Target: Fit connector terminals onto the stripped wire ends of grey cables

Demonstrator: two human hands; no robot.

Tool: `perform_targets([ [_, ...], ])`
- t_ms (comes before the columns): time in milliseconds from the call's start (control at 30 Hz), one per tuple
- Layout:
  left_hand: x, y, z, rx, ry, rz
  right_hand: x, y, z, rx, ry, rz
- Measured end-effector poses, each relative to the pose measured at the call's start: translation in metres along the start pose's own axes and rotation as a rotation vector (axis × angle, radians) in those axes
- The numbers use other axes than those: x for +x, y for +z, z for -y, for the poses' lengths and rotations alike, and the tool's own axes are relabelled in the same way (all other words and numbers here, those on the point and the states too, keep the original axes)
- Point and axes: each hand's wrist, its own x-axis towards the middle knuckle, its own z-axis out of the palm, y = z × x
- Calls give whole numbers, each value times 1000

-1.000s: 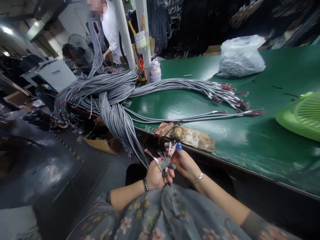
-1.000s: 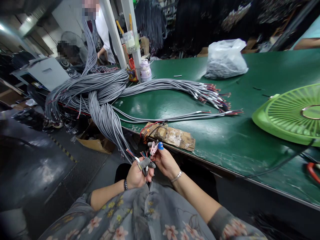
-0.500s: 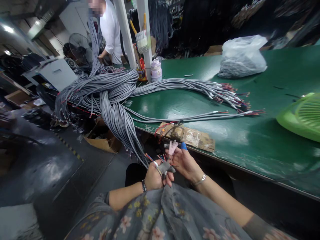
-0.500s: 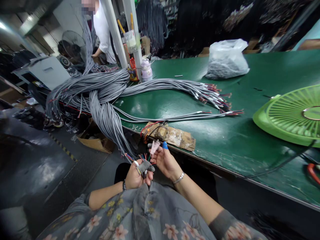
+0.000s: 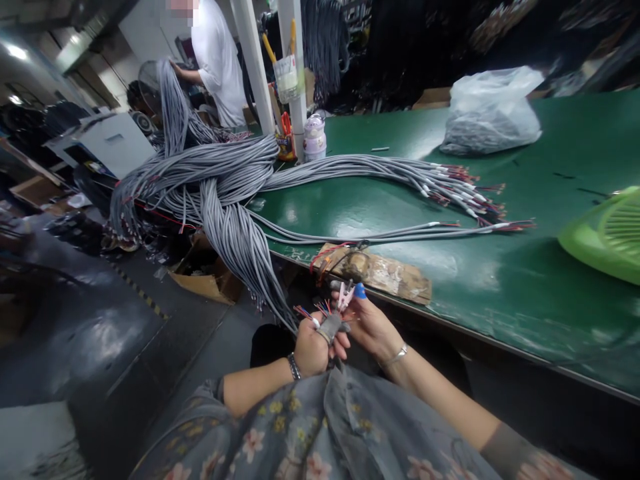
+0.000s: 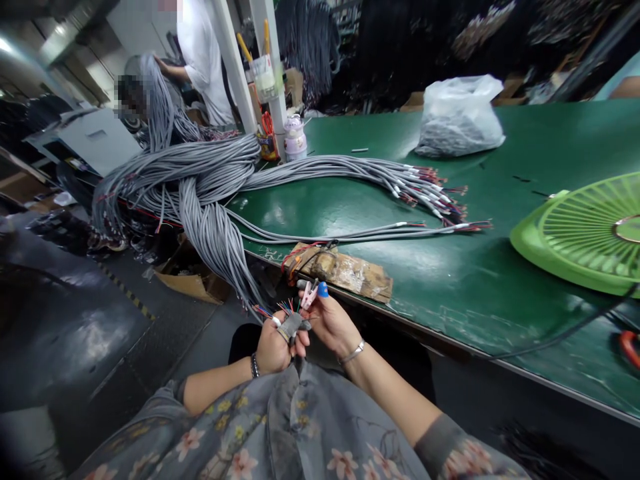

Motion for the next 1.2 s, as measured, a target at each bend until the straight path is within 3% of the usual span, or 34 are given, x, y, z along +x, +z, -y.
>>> perform_targets([
  [133, 2, 0, 2, 11, -13, -16, 2, 1, -2, 87, 76, -28],
  [433, -5, -9, 2, 14, -13, -13, -1, -4, -6, 132, 85, -34],
  [667, -9, -17, -9, 215, 239, -65, -2, -5, 1, 115, 53, -54],
  [900, -5, -20, -13, 471, 470, -32, -2, -3, -2, 154, 56, -107],
  [1200, 6, -24, -8, 607, 754, -34, -2, -12, 2, 279, 123, 36],
])
